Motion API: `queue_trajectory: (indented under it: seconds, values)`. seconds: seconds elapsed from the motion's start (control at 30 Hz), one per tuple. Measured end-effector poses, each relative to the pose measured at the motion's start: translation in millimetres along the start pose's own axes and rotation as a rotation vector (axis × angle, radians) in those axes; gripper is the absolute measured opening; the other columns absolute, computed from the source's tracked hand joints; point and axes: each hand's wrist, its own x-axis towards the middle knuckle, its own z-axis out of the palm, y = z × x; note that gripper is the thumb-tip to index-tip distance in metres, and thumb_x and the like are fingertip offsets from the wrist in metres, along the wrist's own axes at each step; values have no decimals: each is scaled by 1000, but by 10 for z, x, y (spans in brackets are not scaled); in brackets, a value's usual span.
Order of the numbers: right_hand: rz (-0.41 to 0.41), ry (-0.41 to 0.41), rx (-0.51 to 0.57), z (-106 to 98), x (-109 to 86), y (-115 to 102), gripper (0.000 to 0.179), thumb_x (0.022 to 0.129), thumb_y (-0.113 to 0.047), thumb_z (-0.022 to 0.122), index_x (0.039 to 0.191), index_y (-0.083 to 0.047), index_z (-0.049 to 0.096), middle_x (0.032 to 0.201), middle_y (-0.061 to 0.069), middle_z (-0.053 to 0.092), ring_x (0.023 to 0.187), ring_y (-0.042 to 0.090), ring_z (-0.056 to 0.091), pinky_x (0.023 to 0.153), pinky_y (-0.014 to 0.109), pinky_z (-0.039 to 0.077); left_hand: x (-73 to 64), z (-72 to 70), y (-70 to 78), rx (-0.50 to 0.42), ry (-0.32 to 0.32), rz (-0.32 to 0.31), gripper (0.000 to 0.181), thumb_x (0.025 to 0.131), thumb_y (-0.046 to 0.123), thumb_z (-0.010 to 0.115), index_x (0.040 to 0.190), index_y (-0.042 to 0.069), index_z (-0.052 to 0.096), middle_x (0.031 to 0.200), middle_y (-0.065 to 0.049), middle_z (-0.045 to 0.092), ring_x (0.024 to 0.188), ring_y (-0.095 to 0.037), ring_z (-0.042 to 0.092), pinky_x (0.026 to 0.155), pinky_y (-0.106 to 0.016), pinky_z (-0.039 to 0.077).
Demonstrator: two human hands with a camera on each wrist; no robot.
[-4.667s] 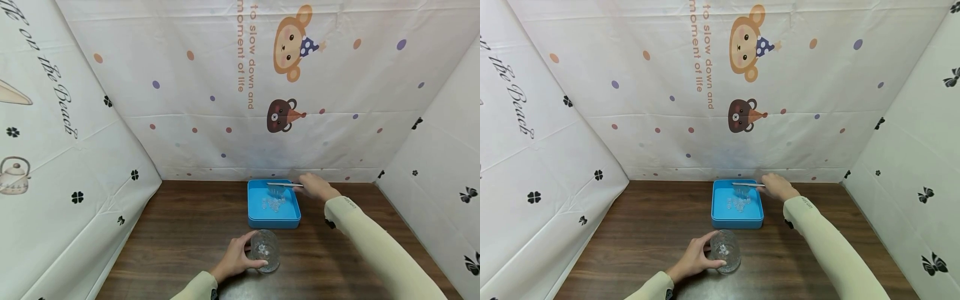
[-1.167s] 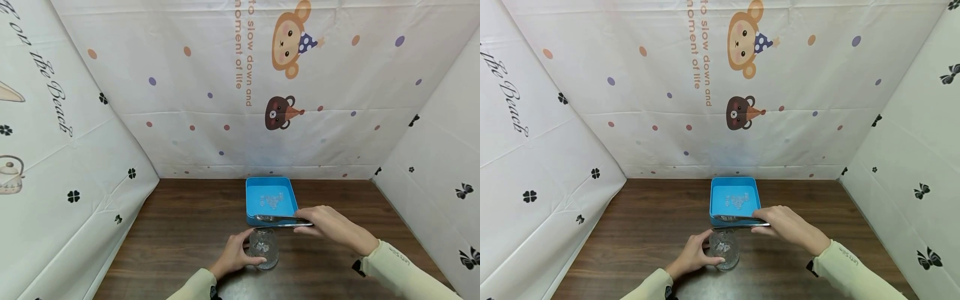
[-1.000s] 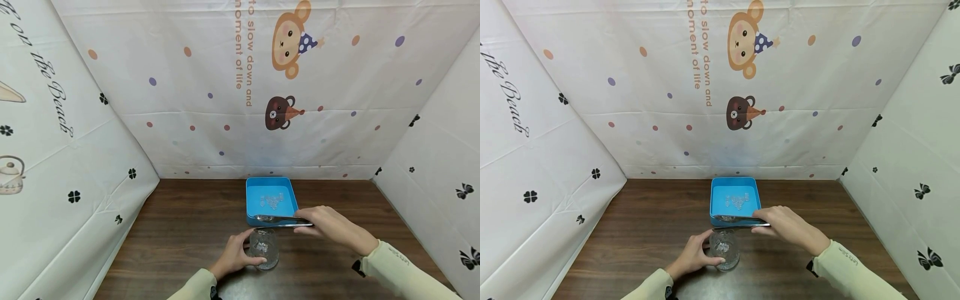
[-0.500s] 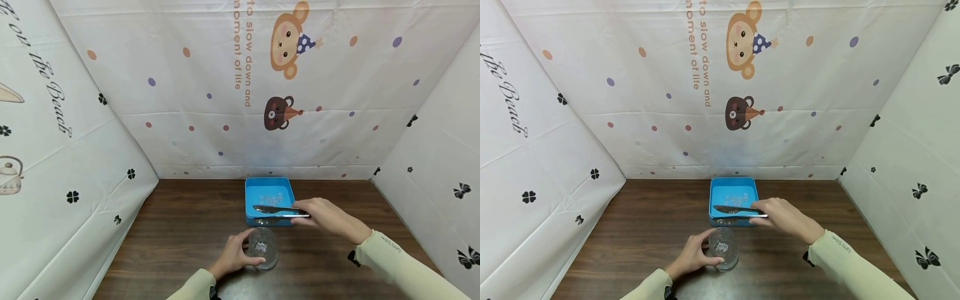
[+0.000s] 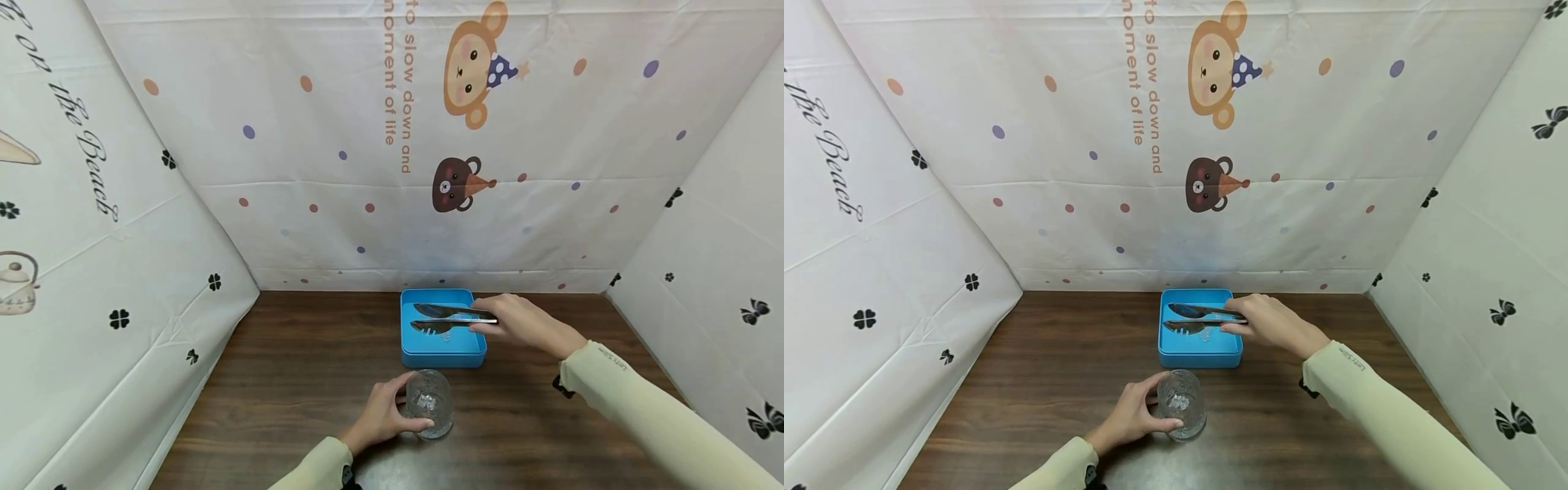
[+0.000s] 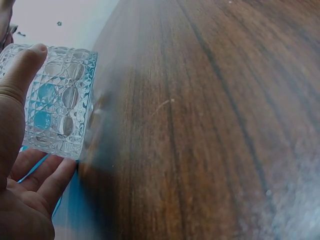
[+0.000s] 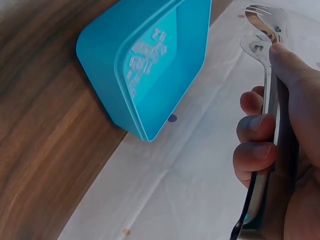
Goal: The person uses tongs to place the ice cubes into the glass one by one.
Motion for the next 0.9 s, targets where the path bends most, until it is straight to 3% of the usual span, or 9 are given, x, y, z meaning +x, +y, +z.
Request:
queue_trajectory:
  seconds: [0.43,0.6,0.9]
  values:
    - [41,-2,-10,-10,295,224,46,100,-39,69,129,-4,68,99,4,74,75,5,67,79,44,62,-2,5,6,4,-2,10,79,80,42,89,145,11,56,127,-12,67,106,-14,71,84,-19,58]
    - [80,-27,-25,-9,387,330,53,100,-40,68,134,0,65,84,2,70,65,5,64,79,46,62,-8,3,7,22,4,8,82,80,43,89,146,9,55,128,-13,67,107,-14,71,84,-18,58]
    - [149,-58,6,5,466,428,56,101,-37,67,140,3,59,107,14,73,82,18,73,88,53,60,-11,6,9,14,2,8,82,80,43,89,146,9,55,127,-14,67,106,-14,71,84,-19,58]
